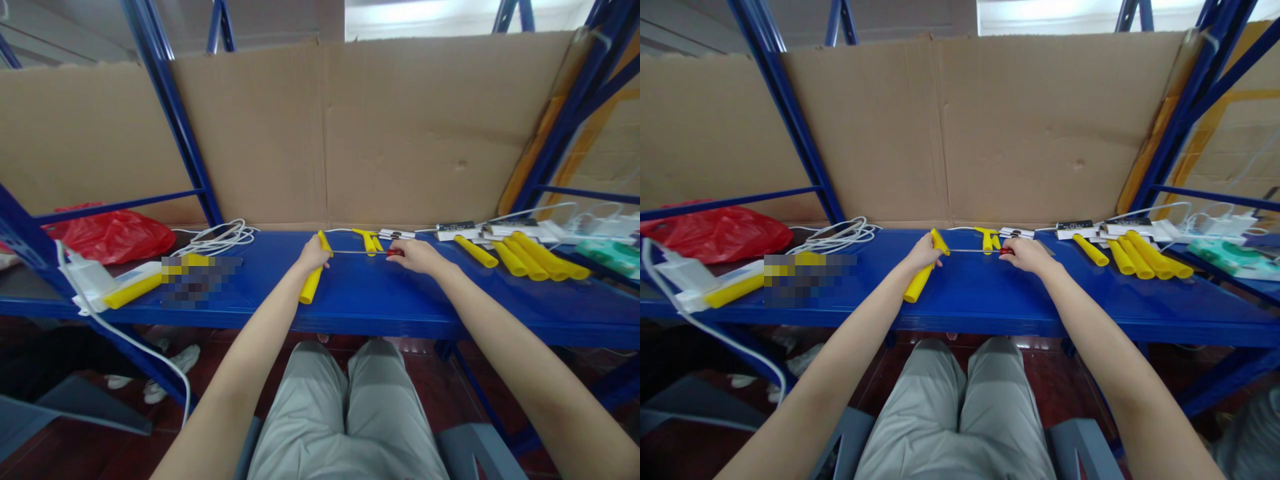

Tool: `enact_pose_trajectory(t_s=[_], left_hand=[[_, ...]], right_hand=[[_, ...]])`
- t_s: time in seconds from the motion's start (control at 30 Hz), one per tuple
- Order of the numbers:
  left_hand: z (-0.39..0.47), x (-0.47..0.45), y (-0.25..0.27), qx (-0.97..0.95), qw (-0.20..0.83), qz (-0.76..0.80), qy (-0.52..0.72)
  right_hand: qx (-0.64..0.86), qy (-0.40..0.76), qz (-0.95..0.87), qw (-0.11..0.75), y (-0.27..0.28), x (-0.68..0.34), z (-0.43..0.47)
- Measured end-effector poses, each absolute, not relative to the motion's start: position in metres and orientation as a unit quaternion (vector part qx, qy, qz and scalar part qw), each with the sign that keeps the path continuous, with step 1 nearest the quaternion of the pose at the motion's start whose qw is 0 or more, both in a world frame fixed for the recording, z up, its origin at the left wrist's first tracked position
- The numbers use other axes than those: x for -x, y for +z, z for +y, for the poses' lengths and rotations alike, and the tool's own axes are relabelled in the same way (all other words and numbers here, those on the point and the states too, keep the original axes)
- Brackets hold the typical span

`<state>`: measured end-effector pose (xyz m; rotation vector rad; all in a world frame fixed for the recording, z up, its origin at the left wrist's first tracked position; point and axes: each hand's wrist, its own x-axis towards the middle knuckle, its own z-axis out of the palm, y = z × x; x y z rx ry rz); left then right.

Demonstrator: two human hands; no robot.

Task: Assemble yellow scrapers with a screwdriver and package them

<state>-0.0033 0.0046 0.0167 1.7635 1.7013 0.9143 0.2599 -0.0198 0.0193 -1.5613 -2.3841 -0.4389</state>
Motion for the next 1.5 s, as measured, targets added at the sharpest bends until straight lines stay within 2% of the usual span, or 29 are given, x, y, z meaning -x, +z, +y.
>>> enact_pose_trajectory(t_s=[0.23, 0.53, 0.97, 1.23, 1.5], left_hand=[[0.0033, 0.0031, 0.0173, -0.651, 0.255, 0.631, 0.338], [0.0053, 0.0031, 0.0156, -0.655, 0.26, 0.625, 0.336], [0.002, 0.0023, 0.0173, -0.65, 0.264, 0.625, 0.342], [0.003, 0.0018, 0.017, -0.655, 0.261, 0.623, 0.338], [0.0033, 0.0019, 0.0164, -0.653, 0.267, 0.621, 0.342]], right_hand=[[0.556, -0.12, -0.816, 0.109, 0.0195, -0.2574, -0.0209], [0.553, -0.102, -0.815, 0.137, 0.0188, -0.2585, -0.0196], [0.556, -0.086, -0.821, 0.095, 0.0204, -0.2557, -0.0225], [0.539, -0.042, -0.829, 0.142, 0.0162, -0.2588, -0.0187], [0.521, -0.071, -0.836, 0.155, 0.0149, -0.2634, -0.0135]])
